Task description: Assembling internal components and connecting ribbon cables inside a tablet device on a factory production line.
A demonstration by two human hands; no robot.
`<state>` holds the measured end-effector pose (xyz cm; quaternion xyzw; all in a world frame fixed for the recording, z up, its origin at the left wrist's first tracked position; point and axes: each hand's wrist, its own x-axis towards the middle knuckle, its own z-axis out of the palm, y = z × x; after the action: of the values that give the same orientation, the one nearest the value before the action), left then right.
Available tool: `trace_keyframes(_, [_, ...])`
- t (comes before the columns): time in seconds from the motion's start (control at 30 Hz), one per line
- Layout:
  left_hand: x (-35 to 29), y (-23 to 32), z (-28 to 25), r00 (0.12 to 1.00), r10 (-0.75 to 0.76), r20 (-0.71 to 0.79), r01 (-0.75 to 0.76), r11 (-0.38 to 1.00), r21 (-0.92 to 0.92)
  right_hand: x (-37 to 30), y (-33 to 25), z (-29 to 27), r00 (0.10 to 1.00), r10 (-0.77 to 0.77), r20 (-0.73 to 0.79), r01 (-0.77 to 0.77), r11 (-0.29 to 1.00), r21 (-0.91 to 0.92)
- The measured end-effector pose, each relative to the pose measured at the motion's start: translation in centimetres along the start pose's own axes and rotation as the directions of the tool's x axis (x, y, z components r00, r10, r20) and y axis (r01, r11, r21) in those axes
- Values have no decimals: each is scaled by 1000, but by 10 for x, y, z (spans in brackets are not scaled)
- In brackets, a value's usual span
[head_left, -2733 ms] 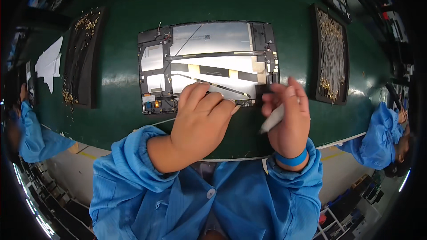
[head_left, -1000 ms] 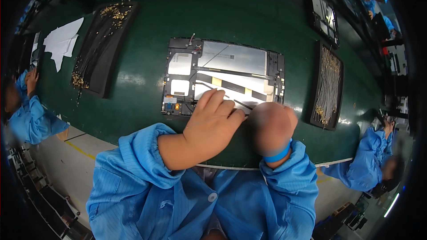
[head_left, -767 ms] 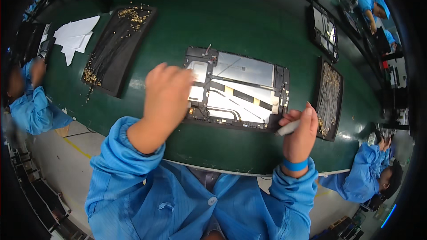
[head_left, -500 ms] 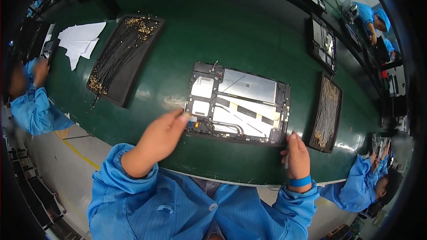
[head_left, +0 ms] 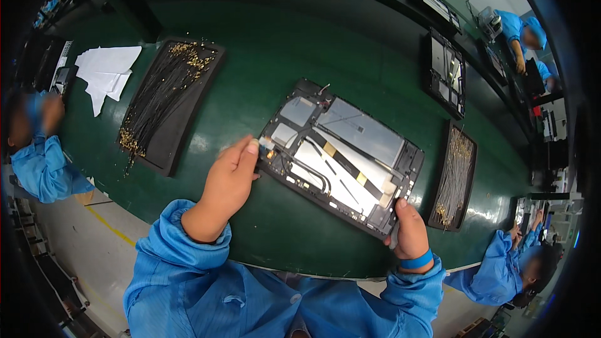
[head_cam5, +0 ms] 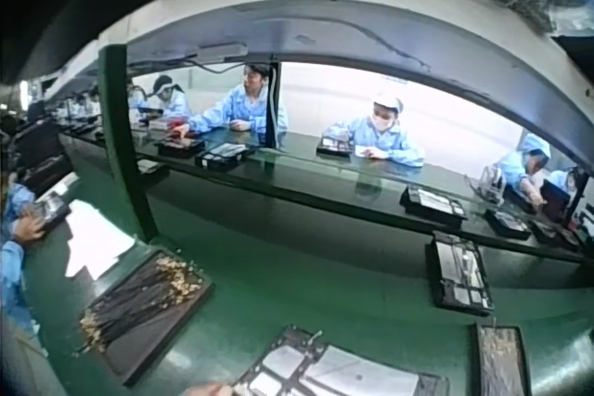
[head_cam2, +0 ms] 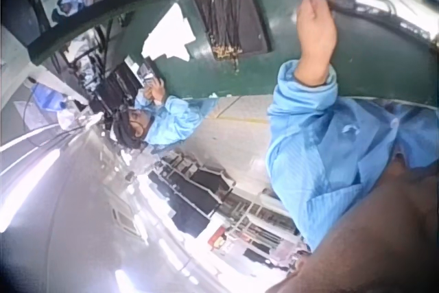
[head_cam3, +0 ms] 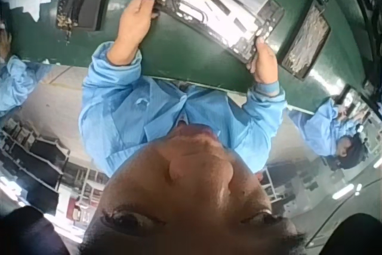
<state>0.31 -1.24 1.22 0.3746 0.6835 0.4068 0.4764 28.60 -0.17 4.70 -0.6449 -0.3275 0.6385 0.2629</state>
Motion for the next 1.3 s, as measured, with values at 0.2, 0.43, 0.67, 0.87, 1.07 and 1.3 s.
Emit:
trace_keyframes(0.2, [4, -5, 8, 968, 52, -245, -64, 997, -38, 47, -42, 28, 994, -65, -88, 68, 997, 30])
trace_keyframes(0.43, [-1, -2, 5, 977, 39, -212, -34, 999, 28, 130, -98, 64, 976, -148, -163, 187, 947, 261])
trace_keyframes(0.67, [3, -17, 8, 914, 317, -255, -259, 937, 236, 100, -32, 115, 915, -399, 67, 399, 865, -303])
trace_keyframes(0.87, [-2, -10, 14, 930, 301, -212, -248, 938, 244, 53, -6, 121, 833, -527, 166, 543, 722, -429])
trace_keyframes(1.07, [-30, -1, 31, 952, 166, 259, -93, 957, -273, 43, 0, 120, 580, -716, 388, 795, 393, -462])
trace_keyframes(1.3, [-55, -7, 25, 952, 236, 194, -175, 942, -288, 40, 3, 114, 397, -792, 464, 843, 114, -526])
